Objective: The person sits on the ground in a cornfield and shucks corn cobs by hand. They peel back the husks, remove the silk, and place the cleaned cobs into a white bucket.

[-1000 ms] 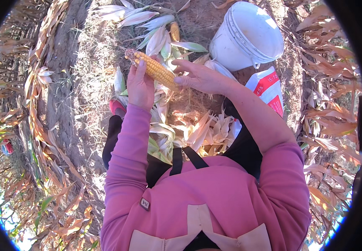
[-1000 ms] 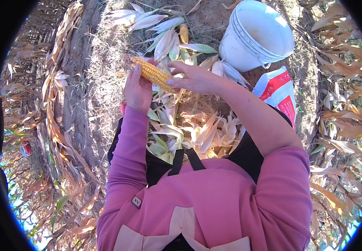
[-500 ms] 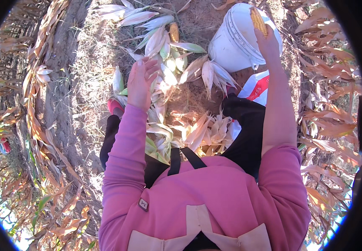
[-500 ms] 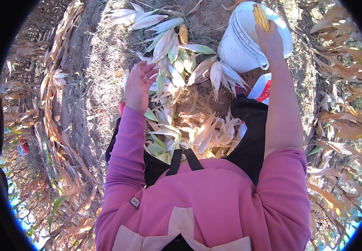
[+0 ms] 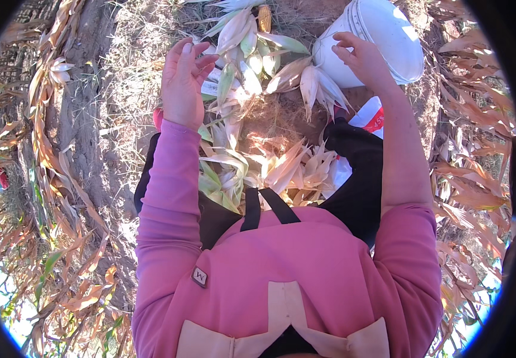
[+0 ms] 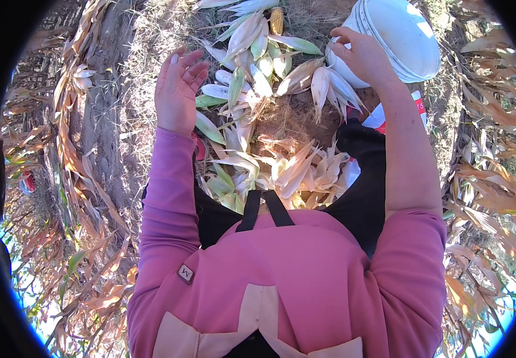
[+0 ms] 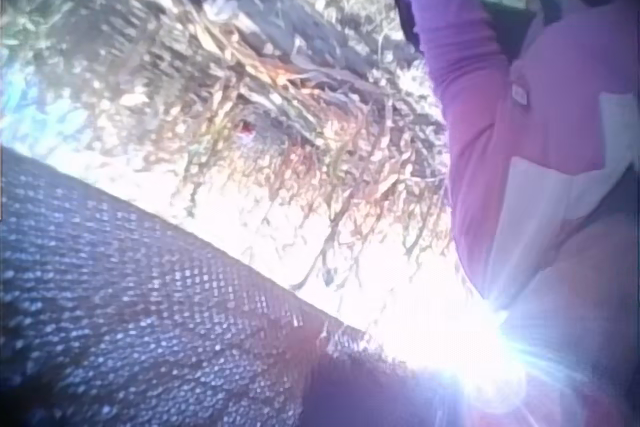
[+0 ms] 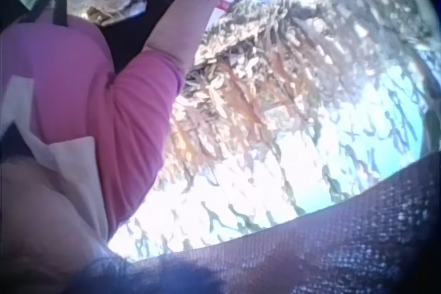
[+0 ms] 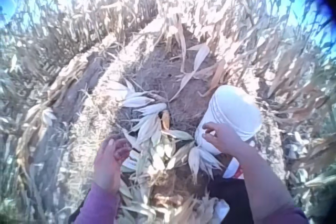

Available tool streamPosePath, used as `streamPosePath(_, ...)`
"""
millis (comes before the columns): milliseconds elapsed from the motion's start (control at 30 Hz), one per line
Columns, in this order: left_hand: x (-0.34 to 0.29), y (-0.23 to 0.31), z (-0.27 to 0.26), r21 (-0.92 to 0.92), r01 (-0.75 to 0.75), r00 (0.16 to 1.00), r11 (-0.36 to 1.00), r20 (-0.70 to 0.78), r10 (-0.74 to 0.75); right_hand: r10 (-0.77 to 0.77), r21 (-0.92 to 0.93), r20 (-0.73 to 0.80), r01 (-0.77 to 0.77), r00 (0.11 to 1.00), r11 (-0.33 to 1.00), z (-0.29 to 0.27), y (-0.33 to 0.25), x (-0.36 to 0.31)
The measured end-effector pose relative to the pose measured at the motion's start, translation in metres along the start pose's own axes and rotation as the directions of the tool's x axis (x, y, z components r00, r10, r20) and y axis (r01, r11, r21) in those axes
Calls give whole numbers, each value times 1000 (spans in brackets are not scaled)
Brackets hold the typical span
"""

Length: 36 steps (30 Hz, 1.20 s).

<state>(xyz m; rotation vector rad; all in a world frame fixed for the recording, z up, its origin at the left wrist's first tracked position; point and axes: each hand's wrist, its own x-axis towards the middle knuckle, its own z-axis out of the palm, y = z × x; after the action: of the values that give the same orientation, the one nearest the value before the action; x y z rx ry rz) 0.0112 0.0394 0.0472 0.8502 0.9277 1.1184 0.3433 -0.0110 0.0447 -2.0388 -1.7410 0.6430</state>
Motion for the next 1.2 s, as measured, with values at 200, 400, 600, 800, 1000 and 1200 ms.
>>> streamPosePath(200,-18,25,-34,-19,-9,1000,1000,-5,9,-2,-111,362,45,932,993,62,7,-2)
streamPosePath(400,-42,37,-66,-63,36,999,997,-12,-36,204,-371,673,86,711,925,150,43,-9)
streamPosePath(600,-54,51,-71,-76,22,999,997,45,-18,180,-389,630,107,755,915,200,72,10)
streamPosePath(800,-59,46,-81,-64,50,998,997,51,-47,121,-511,498,178,858,841,300,82,38)
streamPosePath(1000,-54,42,-78,-22,94,995,995,48,-93,216,-578,490,129,844,806,358,80,48)
streamPosePath(1200,-49,45,-60,-49,128,982,991,146,-119,252,-431,371,-75,894,899,352,155,-6)
